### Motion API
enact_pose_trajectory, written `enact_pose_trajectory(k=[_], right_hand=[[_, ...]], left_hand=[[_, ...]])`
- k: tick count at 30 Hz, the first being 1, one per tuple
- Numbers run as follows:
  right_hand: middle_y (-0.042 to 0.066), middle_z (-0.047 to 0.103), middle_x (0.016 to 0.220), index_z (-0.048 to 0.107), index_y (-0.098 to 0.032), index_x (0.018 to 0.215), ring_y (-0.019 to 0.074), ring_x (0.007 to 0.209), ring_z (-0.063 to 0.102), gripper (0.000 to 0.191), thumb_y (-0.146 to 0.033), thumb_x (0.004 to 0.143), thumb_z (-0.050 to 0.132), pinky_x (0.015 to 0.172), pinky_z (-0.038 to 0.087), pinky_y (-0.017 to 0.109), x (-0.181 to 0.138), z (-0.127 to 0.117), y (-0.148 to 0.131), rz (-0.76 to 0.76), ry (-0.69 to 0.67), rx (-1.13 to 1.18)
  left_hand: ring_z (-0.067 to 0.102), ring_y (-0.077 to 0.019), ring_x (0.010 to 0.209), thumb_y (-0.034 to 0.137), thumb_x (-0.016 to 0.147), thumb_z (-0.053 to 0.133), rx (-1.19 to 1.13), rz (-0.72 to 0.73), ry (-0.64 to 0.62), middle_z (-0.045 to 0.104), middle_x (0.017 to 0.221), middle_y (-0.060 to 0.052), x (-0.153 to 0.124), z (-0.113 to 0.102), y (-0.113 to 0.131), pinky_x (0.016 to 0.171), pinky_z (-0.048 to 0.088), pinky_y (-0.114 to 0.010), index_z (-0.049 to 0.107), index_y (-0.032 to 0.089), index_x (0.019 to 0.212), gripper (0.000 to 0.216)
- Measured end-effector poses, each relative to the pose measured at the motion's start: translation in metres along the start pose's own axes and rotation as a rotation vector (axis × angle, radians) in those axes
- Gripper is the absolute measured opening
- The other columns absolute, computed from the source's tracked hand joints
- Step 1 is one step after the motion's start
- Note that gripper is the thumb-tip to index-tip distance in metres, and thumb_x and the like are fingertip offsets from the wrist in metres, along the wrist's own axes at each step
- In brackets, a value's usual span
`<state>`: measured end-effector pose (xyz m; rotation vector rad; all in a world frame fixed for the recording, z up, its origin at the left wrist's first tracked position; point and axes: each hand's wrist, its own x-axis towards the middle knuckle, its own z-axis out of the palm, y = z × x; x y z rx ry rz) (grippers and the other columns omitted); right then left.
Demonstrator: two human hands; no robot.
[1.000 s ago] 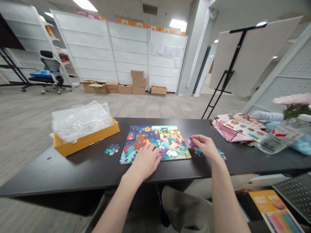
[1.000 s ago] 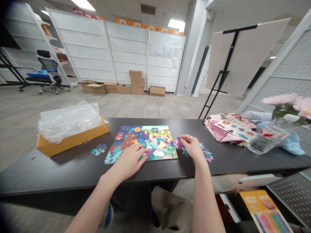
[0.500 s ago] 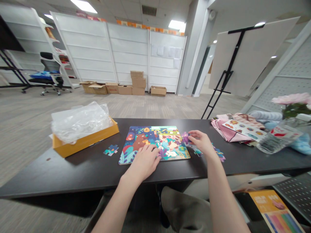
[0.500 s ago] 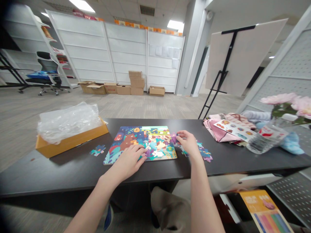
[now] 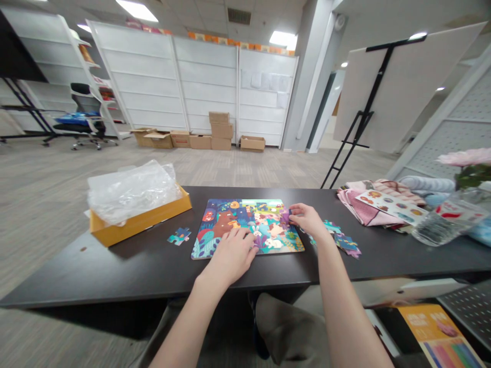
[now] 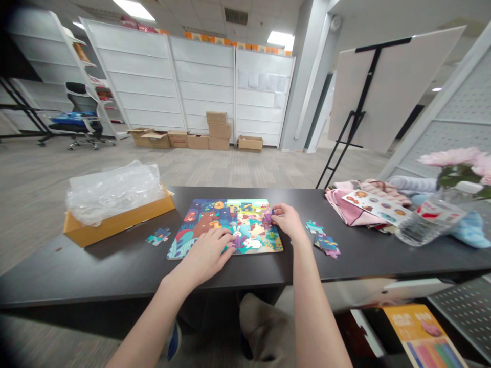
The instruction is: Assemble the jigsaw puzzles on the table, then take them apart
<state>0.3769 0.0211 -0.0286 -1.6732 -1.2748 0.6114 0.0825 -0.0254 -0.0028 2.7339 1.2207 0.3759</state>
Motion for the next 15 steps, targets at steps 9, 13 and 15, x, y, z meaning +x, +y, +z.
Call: enact_pose_trajectory(k=[9, 13, 15], right_hand=[[0.004, 0.077, 0.078, 0.076, -0.018, 0.092, 0.0158, 0.070, 0.071, 0.024, -0.012, 0.068, 0.072, 0.066, 0.056, 0.024, 0.0021, -0.0082, 0.0050, -0.078, -0.021, -0.217], [0.005, 0.079, 0.084, 0.078, -0.018, 0.092, 0.0160, 0.072, 0.072, 0.023, -0.012, 0.071, 0.070, 0.069, 0.056, 0.025, 0.0008, -0.0061, 0.0048, -0.124, -0.053, -0.290], [0.005, 0.080, 0.089, 0.078, -0.019, 0.094, 0.0165, 0.074, 0.073, 0.023, -0.014, 0.074, 0.070, 0.070, 0.055, 0.025, -0.0014, -0.0056, 0.0029, -0.149, -0.061, -0.325]], left_hand=[[0.058, -0.0293, 0.119, 0.032, 0.102, 0.048, -0.007, -0.001, -0.006, 0.065, 0.126, -0.010, -0.0001, -0.0027, 0.0016, 0.101, 0.047, -0.044, 0.066, 0.020, 0.119, 0.027], [0.058, -0.0297, 0.119, 0.032, 0.102, 0.048, -0.005, 0.001, -0.009, 0.065, 0.127, -0.011, -0.0003, -0.0023, 0.0016, 0.099, 0.048, -0.045, 0.066, 0.020, 0.118, 0.027], [0.058, -0.0297, 0.120, 0.032, 0.102, 0.049, -0.005, -0.002, -0.009, 0.065, 0.128, -0.011, -0.0004, -0.0017, 0.0015, 0.100, 0.047, -0.045, 0.065, 0.020, 0.119, 0.027]])
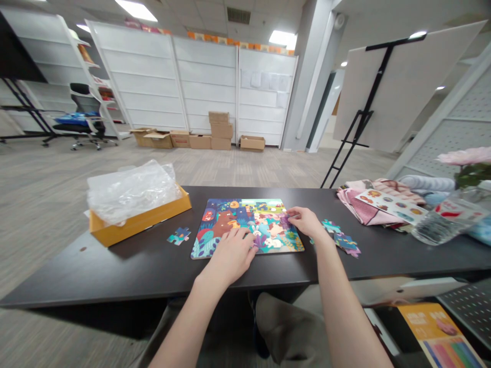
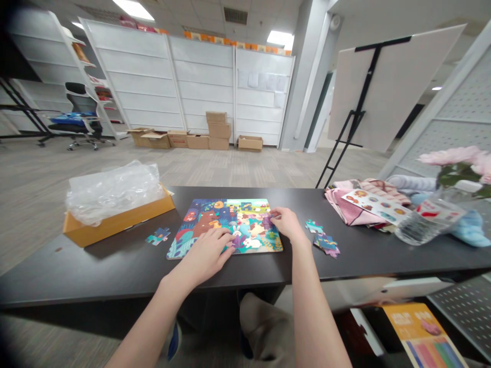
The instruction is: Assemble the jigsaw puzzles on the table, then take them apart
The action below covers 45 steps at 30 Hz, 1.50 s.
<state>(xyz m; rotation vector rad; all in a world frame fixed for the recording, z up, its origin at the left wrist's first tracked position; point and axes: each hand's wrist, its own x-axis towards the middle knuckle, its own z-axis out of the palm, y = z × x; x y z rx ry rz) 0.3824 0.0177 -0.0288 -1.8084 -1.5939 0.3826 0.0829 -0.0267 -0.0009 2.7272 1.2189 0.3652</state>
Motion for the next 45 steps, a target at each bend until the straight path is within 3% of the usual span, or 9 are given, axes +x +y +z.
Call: enact_pose_trajectory(k=[5, 12, 25, 29, 33, 38, 45], right_hand=[[0.008, 0.077, 0.100, 0.080, -0.021, 0.098, 0.0194, 0.080, 0.070, 0.019, -0.026, 0.080, 0.073, 0.080, 0.054, 0.030, -0.005, 0.001, -0.011, -0.092, -0.015, -0.078], [0.008, 0.075, 0.102, 0.083, -0.024, 0.093, 0.0220, 0.091, 0.070, 0.023, -0.013, 0.084, 0.065, 0.090, 0.051, 0.032, -0.004, 0.011, -0.020, -0.205, -0.081, -0.125], [0.010, 0.074, 0.116, 0.080, -0.023, 0.105, 0.0270, 0.110, 0.069, 0.028, -0.012, 0.088, 0.061, 0.102, 0.049, 0.039, -0.004, 0.008, -0.013, -0.228, -0.125, -0.125], [0.011, 0.074, 0.117, 0.080, -0.022, 0.105, 0.0268, 0.111, 0.069, 0.030, -0.009, 0.087, 0.060, 0.104, 0.049, 0.039, -0.004, 0.008, -0.012, -0.222, -0.126, -0.091], [0.010, 0.075, 0.113, 0.081, -0.022, 0.101, 0.0261, 0.105, 0.070, 0.029, -0.009, 0.084, 0.061, 0.099, 0.052, 0.039, -0.003, 0.008, -0.010, -0.201, -0.115, -0.066], [0.008, 0.076, 0.108, 0.080, -0.020, 0.100, 0.0225, 0.099, 0.070, 0.026, -0.011, 0.083, 0.063, 0.094, 0.053, 0.035, -0.001, 0.007, -0.008, -0.179, -0.124, -0.047], [0.007, 0.077, 0.100, 0.081, -0.020, 0.095, 0.0211, 0.089, 0.070, 0.023, -0.012, 0.081, 0.064, 0.085, 0.053, 0.032, -0.001, 0.005, -0.011, -0.158, -0.127, -0.029]], left_hand=[[0.058, -0.0298, 0.120, 0.031, 0.102, 0.049, 0.005, -0.007, -0.011, 0.065, 0.128, -0.011, 0.000, -0.001, 0.001, 0.100, 0.048, -0.046, 0.066, 0.020, 0.120, 0.027], [0.058, -0.0291, 0.119, 0.032, 0.102, 0.048, 0.004, -0.009, -0.011, 0.065, 0.129, -0.011, 0.000, -0.002, 0.001, 0.100, 0.048, -0.045, 0.066, 0.021, 0.119, 0.027], [0.059, -0.0301, 0.119, 0.032, 0.102, 0.049, 0.005, -0.001, -0.005, 0.065, 0.127, -0.010, 0.000, -0.001, 0.000, 0.100, 0.048, -0.046, 0.066, 0.020, 0.119, 0.027], [0.058, -0.0281, 0.120, 0.032, 0.104, 0.046, -0.014, 0.006, 0.051, 0.065, 0.129, -0.010, 0.005, -0.007, 0.001, 0.102, 0.048, -0.044, 0.067, 0.019, 0.119, 0.028], [0.059, -0.0279, 0.121, 0.030, 0.103, 0.047, 0.003, 0.071, 0.058, 0.066, 0.130, -0.011, 0.028, -0.014, 0.007, 0.104, 0.047, -0.043, 0.066, 0.018, 0.121, 0.029], [0.061, -0.0318, 0.119, 0.027, 0.100, 0.049, 0.104, 0.132, 0.001, 0.068, 0.123, -0.016, 0.076, -0.008, 0.011, 0.102, 0.048, -0.046, 0.068, 0.015, 0.120, 0.030], [0.069, -0.0257, 0.104, 0.020, 0.091, 0.060, 0.067, 0.215, -0.071, 0.073, 0.110, -0.009, 0.124, 0.005, 0.008, 0.086, 0.054, -0.033, 0.074, 0.024, 0.113, 0.027]])
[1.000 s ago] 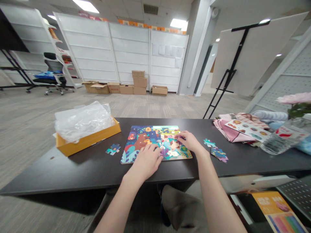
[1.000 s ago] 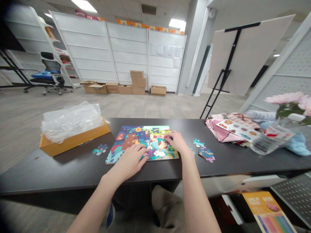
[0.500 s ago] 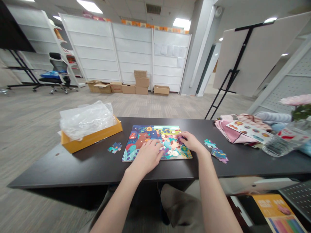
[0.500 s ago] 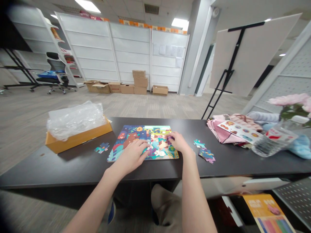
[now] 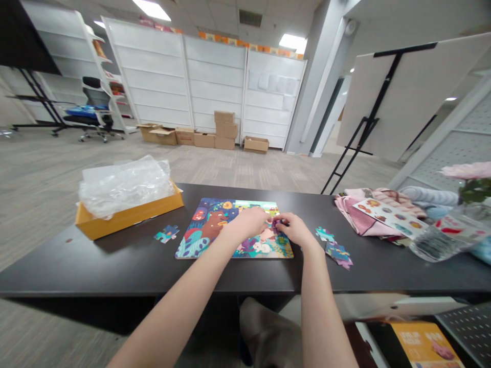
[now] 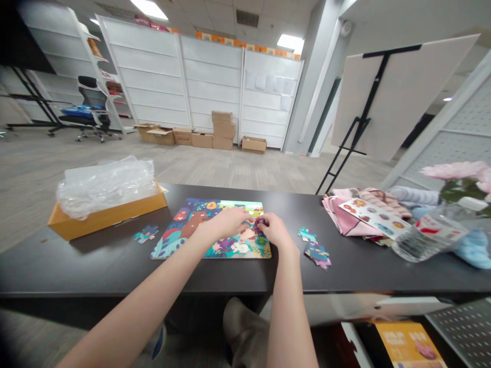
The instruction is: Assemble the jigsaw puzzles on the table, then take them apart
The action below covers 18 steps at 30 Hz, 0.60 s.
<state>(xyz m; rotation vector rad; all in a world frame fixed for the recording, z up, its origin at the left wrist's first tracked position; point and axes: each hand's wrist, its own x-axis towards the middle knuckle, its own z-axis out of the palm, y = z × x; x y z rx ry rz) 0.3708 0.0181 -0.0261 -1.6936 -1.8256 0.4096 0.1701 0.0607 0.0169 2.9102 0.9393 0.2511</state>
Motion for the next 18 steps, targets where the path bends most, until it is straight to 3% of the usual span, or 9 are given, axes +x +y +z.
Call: enact_pose_trajectory(k=[6, 10, 18], right_hand=[[0.008, 0.076, 0.107, 0.080, -0.020, 0.098, 0.0215, 0.097, 0.069, 0.026, -0.009, 0.080, 0.065, 0.090, 0.052, 0.032, -0.001, -0.001, -0.002, 0.015, 0.008, -0.009], [0.008, 0.075, 0.106, 0.080, -0.020, 0.099, 0.0207, 0.092, 0.068, 0.026, -0.010, 0.080, 0.066, 0.088, 0.052, 0.032, -0.002, 0.000, -0.004, 0.041, 0.013, -0.023], [0.009, 0.075, 0.106, 0.078, -0.019, 0.107, 0.0189, 0.086, 0.069, 0.026, -0.014, 0.083, 0.068, 0.086, 0.052, 0.032, -0.015, -0.014, -0.007, 0.095, 0.094, -0.052]], left_hand=[[0.065, -0.0246, 0.106, 0.020, 0.094, 0.057, -0.037, 0.056, 0.038, 0.072, 0.108, -0.009, 0.005, 0.017, -0.003, 0.092, 0.052, -0.034, 0.074, 0.022, 0.112, 0.025], [0.063, -0.0243, 0.108, 0.021, 0.097, 0.054, -0.056, 0.085, 0.085, 0.068, 0.111, -0.009, 0.004, 0.030, -0.008, 0.094, 0.051, -0.035, 0.072, 0.023, 0.120, 0.029], [0.062, -0.0230, 0.108, 0.016, 0.097, 0.050, -0.040, 0.129, 0.113, 0.068, 0.114, -0.009, 0.004, 0.041, -0.010, 0.093, 0.052, -0.033, 0.075, 0.024, 0.115, 0.032]])
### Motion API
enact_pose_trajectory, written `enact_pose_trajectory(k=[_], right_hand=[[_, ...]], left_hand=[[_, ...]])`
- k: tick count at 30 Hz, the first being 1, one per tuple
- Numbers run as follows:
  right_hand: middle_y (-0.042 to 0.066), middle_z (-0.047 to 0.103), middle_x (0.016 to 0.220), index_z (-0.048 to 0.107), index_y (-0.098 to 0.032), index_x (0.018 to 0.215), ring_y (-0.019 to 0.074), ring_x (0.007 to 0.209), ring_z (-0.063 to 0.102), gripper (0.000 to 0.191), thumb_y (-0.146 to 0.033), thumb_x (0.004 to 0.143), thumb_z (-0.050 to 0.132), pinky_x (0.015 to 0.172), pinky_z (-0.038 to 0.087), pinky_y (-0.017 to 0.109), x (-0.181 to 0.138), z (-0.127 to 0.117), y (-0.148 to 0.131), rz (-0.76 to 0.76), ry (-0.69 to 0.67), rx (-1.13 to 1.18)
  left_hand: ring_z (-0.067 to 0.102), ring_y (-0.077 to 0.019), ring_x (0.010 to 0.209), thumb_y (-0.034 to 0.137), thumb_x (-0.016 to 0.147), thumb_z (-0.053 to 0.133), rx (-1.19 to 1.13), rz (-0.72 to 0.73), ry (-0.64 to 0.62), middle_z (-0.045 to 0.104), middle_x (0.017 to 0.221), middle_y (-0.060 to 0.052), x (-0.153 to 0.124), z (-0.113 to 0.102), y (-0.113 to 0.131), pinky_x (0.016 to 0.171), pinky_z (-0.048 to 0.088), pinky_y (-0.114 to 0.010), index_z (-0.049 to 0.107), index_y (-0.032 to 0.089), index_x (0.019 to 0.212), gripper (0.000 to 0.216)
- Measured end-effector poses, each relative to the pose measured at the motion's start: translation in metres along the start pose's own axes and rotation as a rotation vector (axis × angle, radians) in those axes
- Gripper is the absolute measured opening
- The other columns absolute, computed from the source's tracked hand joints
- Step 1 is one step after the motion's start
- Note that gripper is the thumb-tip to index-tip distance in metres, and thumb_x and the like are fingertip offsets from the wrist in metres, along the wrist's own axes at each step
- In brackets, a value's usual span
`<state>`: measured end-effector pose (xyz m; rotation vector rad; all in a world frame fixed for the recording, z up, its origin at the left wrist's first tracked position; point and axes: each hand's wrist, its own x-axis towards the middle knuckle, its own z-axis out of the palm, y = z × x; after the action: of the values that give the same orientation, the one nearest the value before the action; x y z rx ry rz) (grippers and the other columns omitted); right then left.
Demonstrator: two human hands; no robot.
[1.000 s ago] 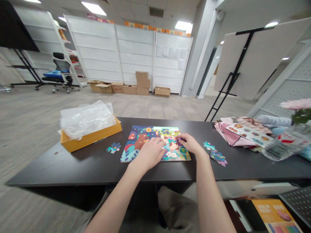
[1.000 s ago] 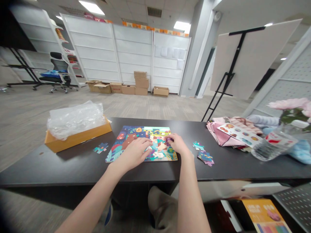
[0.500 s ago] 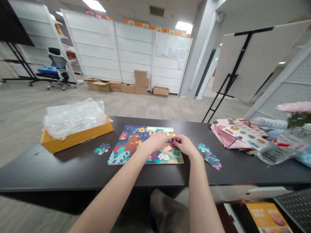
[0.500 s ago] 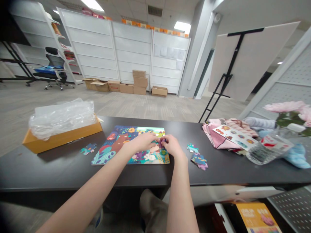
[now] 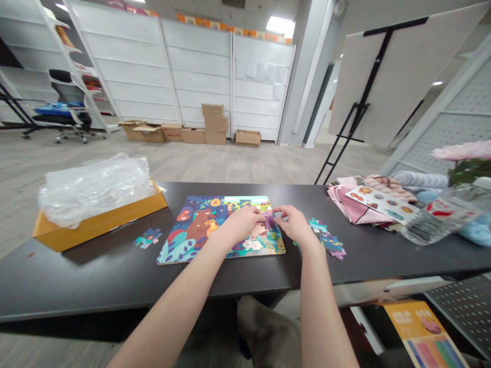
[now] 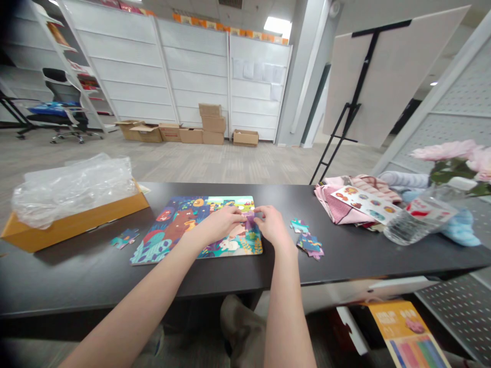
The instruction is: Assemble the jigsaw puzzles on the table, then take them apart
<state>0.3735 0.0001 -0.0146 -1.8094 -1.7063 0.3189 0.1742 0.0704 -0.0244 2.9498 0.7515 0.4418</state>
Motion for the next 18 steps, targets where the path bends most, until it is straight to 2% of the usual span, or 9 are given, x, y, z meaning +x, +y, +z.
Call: enact_pose_trajectory(k=[3, 8, 18], right_hand=[[0.007, 0.077, 0.098, 0.079, -0.020, 0.103, 0.0180, 0.079, 0.070, 0.024, -0.013, 0.082, 0.070, 0.081, 0.053, 0.030, -0.009, -0.009, 0.000, 0.036, -0.008, -0.004], [0.008, 0.080, 0.098, 0.079, -0.017, 0.103, 0.0189, 0.079, 0.072, 0.025, -0.012, 0.080, 0.072, 0.078, 0.054, 0.028, -0.021, -0.013, -0.007, 0.072, -0.084, -0.015], [0.007, 0.082, 0.095, 0.083, -0.020, 0.100, 0.0202, 0.085, 0.074, 0.024, -0.013, 0.086, 0.066, 0.079, 0.051, 0.025, -0.017, -0.017, -0.025, 0.051, -0.189, -0.122]], left_hand=[[0.064, -0.0230, 0.105, 0.016, 0.097, 0.050, 0.015, 0.002, 0.001, 0.069, 0.114, -0.010, -0.001, -0.001, 0.001, 0.089, 0.053, -0.033, 0.076, 0.023, 0.115, 0.032], [0.065, -0.0224, 0.106, 0.012, 0.097, 0.050, 0.025, 0.027, -0.014, 0.072, 0.112, -0.010, 0.001, -0.002, 0.004, 0.096, 0.051, -0.034, 0.075, 0.020, 0.114, 0.032], [0.065, -0.0228, 0.103, 0.010, 0.095, 0.052, 0.064, 0.064, -0.042, 0.072, 0.113, -0.009, 0.000, -0.008, 0.010, 0.095, 0.051, -0.035, 0.074, 0.019, 0.107, 0.027]])
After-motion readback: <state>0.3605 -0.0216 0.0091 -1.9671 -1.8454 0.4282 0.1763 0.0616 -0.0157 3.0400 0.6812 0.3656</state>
